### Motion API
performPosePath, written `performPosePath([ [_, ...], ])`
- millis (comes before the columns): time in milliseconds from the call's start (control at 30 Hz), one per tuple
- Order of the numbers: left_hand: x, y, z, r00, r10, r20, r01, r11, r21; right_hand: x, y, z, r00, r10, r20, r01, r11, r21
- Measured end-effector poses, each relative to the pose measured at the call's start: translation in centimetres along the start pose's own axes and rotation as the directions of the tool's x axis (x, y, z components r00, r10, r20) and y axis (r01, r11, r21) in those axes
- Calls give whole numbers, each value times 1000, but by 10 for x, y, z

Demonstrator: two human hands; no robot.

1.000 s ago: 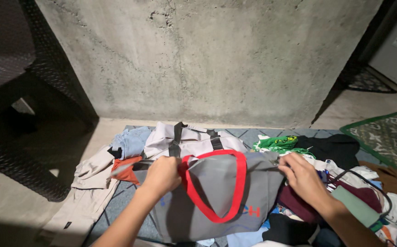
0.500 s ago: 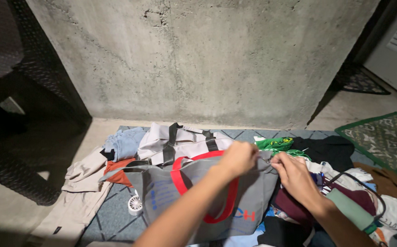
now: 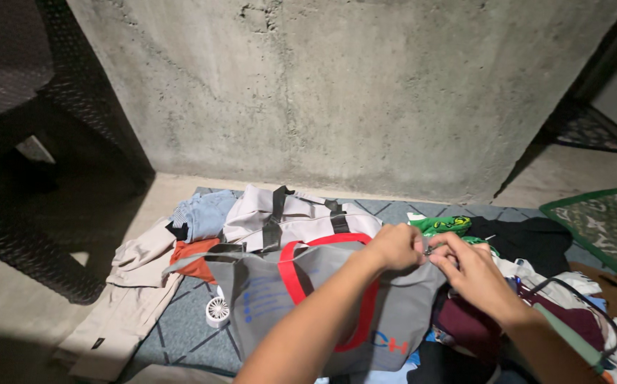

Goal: The person packs a white duffel bag on the floor, placing small items and bottles inside and zipping it closed. They then open a gray tote bag, place a laptop inside, coil a black cable, and arrange bottles, clothing, and other items into the tote.

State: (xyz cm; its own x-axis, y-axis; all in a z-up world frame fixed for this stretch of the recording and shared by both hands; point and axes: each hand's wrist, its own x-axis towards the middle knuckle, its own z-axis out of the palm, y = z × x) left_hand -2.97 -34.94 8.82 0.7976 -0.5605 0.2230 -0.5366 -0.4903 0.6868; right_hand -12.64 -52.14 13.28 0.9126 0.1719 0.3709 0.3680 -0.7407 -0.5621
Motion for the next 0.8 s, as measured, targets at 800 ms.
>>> performPosePath([
  [800, -46, -16, -57, 956, 289, 48, -290, 957, -1, 16, 1, -5, 982, 153, 108, -124, 963, -238],
])
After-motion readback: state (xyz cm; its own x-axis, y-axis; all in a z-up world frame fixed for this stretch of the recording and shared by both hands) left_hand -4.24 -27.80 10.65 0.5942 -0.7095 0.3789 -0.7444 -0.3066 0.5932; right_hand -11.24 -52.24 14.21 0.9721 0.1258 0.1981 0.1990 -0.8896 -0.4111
